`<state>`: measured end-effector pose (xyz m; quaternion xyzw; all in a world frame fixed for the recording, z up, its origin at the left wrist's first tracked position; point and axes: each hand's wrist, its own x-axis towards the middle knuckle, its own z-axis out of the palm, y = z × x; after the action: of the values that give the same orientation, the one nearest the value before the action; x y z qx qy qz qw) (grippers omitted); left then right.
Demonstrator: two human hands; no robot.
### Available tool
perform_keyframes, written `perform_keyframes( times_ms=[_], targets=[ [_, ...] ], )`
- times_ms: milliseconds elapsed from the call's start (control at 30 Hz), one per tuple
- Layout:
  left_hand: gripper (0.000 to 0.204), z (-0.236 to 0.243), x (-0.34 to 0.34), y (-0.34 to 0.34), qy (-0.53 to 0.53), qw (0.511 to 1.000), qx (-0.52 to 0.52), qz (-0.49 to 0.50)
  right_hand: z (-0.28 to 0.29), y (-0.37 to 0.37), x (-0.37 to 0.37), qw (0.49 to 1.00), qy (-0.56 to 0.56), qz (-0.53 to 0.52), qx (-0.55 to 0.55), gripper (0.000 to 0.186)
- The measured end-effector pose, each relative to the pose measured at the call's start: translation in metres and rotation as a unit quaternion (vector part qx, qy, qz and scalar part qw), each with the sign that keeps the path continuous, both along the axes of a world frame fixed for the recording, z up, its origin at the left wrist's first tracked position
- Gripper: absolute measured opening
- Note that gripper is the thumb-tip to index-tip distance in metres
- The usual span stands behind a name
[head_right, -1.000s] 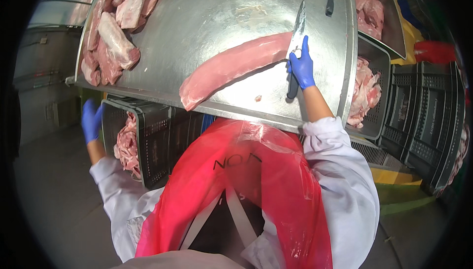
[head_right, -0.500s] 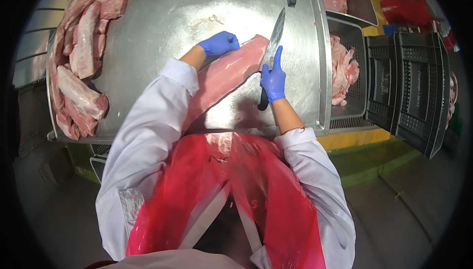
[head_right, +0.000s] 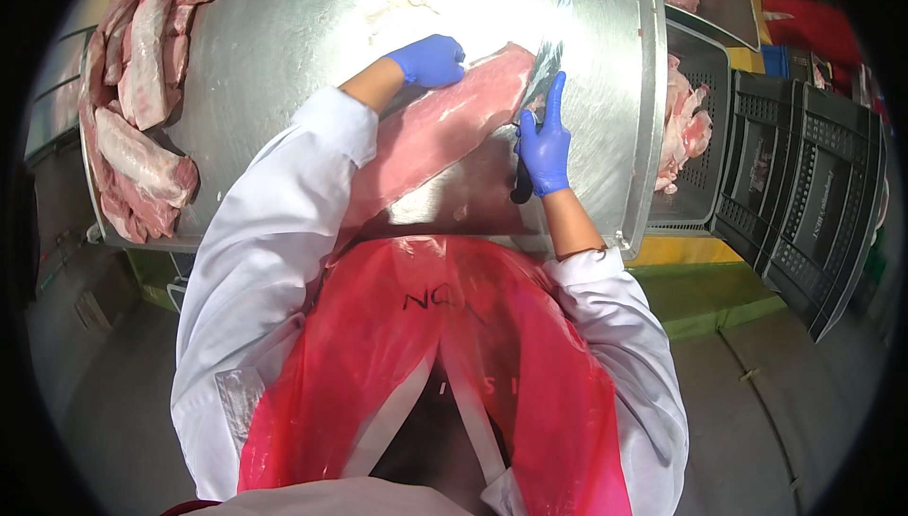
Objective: The person trims fat and connective tissue from large cuts of raw meat using a knife. They repeatedly lift the meat to inspect the underside, slice away excess material, and place the trimmed pieces into a nearby container. The process involves handling multiple large slabs of meat sequentially on a stainless steel table.
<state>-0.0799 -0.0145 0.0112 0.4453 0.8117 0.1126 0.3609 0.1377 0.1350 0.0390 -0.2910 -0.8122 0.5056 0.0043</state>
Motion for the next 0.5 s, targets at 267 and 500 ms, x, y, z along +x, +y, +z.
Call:
perform_keyframes(
  times_ms=[267, 500],
  targets=[
    [0.031, 0.0, 0.015, -0.018, -0.001, 0.967, 0.12, 0.226, -0.025, 0.009, 0.0, 0.999, 0.011, 0.037, -0.006, 0.083],
    [0.099, 0.037, 0.083, -0.133, -0.157, 0.954, -0.035, 0.254, -0.033, 0.003, 0.006, 0.995, 0.059, 0.077, 0.014, 0.082]
  ],
)
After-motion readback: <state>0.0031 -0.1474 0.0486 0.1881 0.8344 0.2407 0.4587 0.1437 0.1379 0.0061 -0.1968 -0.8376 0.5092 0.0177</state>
